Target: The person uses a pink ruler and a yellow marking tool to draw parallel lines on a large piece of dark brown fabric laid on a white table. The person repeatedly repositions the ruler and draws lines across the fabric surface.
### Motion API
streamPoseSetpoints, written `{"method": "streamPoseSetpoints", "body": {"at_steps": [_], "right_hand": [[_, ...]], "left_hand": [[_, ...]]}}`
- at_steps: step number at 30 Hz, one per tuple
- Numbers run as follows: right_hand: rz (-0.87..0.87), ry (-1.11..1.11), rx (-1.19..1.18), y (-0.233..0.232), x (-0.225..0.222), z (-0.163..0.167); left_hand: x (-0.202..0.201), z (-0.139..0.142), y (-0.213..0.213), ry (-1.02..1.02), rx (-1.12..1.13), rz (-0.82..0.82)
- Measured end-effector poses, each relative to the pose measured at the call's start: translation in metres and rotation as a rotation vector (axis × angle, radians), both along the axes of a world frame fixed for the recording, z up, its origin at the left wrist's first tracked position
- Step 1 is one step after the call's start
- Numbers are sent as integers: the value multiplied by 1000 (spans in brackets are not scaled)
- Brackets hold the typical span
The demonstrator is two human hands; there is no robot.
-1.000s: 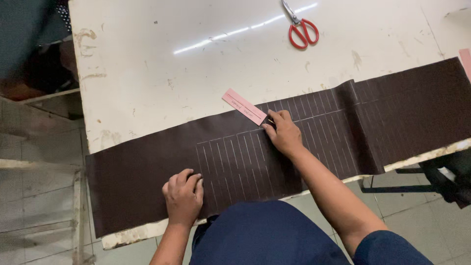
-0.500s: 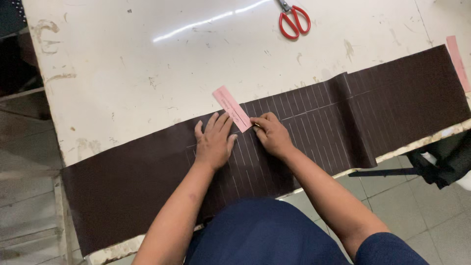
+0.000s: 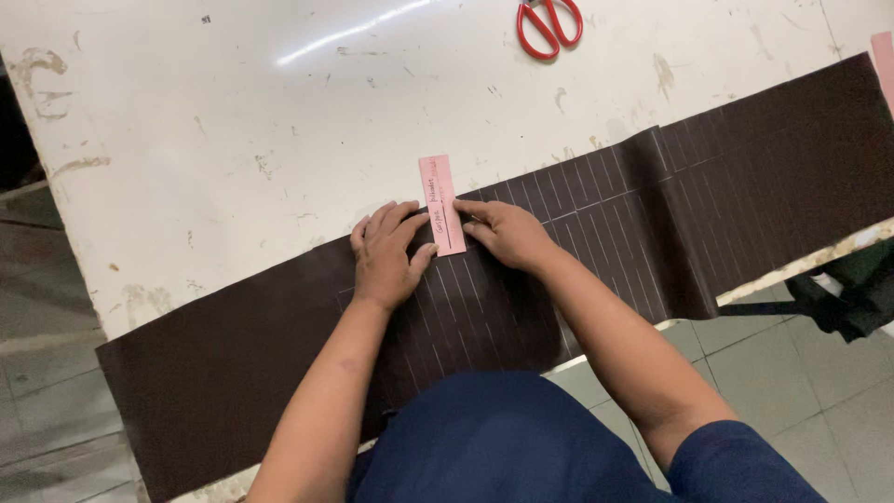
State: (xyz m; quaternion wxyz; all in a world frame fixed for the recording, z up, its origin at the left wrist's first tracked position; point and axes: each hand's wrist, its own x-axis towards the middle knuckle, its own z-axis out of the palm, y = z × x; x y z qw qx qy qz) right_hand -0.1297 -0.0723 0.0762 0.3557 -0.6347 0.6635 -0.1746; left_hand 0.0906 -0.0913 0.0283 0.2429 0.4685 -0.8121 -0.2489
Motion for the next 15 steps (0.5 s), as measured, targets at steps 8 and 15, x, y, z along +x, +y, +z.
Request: {"method": "streamPoseSetpoints", "body": {"at_steps": [8, 15], "right_hand": [[55, 32, 159, -12, -6, -1], [69, 65, 187, -13, -8, -5]], "left_hand": [[1, -4, 3, -7, -58, 13], [1, -4, 4, -32, -54, 21]]}}
